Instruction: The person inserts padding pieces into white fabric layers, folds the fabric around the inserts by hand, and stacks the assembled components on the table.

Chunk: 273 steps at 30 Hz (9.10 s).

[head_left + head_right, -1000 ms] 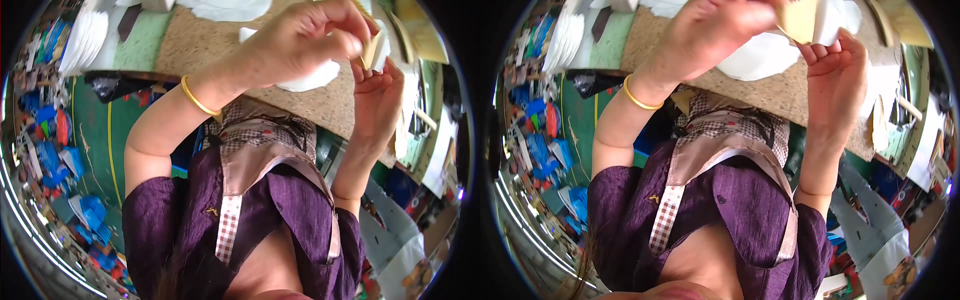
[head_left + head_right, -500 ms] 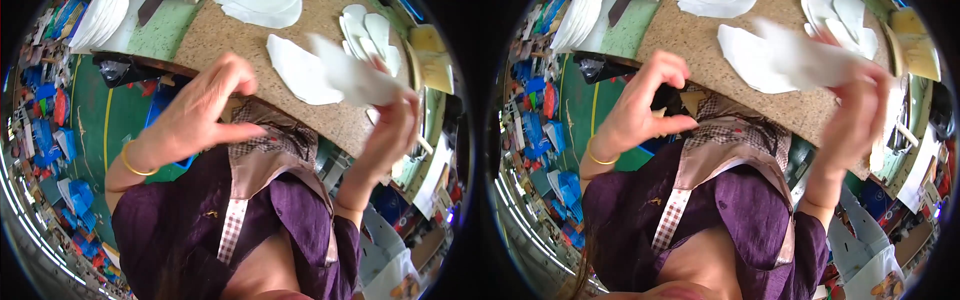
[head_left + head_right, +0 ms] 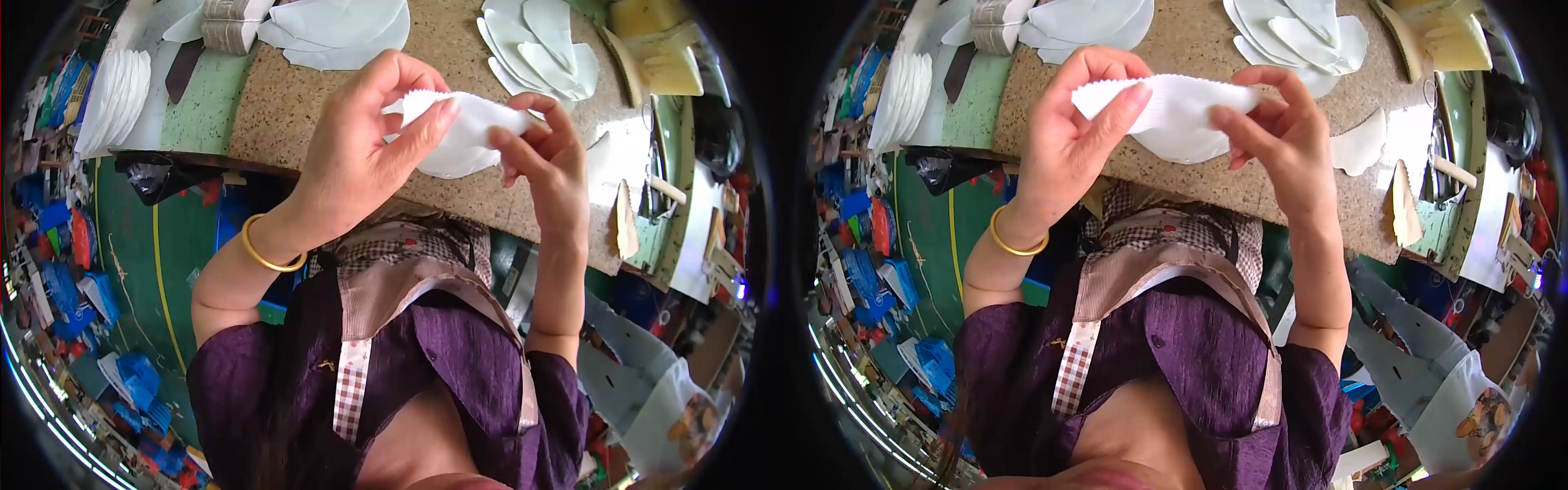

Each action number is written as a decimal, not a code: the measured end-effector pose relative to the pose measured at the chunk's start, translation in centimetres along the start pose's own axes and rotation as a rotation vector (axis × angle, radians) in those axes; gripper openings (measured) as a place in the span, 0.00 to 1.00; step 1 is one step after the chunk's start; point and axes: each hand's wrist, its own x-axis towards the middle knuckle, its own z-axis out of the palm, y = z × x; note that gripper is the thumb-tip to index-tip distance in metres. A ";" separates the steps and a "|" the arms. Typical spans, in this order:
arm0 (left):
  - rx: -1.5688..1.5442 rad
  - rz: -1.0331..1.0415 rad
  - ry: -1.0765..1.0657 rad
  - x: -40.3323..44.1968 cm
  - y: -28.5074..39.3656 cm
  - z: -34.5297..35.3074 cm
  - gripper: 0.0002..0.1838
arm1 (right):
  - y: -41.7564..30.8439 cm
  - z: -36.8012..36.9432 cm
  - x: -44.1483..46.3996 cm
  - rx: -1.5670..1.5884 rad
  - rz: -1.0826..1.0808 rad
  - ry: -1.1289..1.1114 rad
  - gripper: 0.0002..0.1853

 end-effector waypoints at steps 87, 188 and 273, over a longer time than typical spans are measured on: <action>-0.930 -0.160 -0.065 -2.8 -2.8 -2.0 0.07 | 3.5 0.8 1.2 0.868 0.285 -0.195 0.10; 0.465 0.514 0.266 -2.3 -1.3 -6.3 0.24 | 2.8 7.6 0.0 0.554 -0.218 -0.081 0.28; 0.823 0.535 -0.322 1.5 -1.7 0.9 0.13 | 2.3 -13.7 -0.7 -1.630 -0.666 0.108 0.11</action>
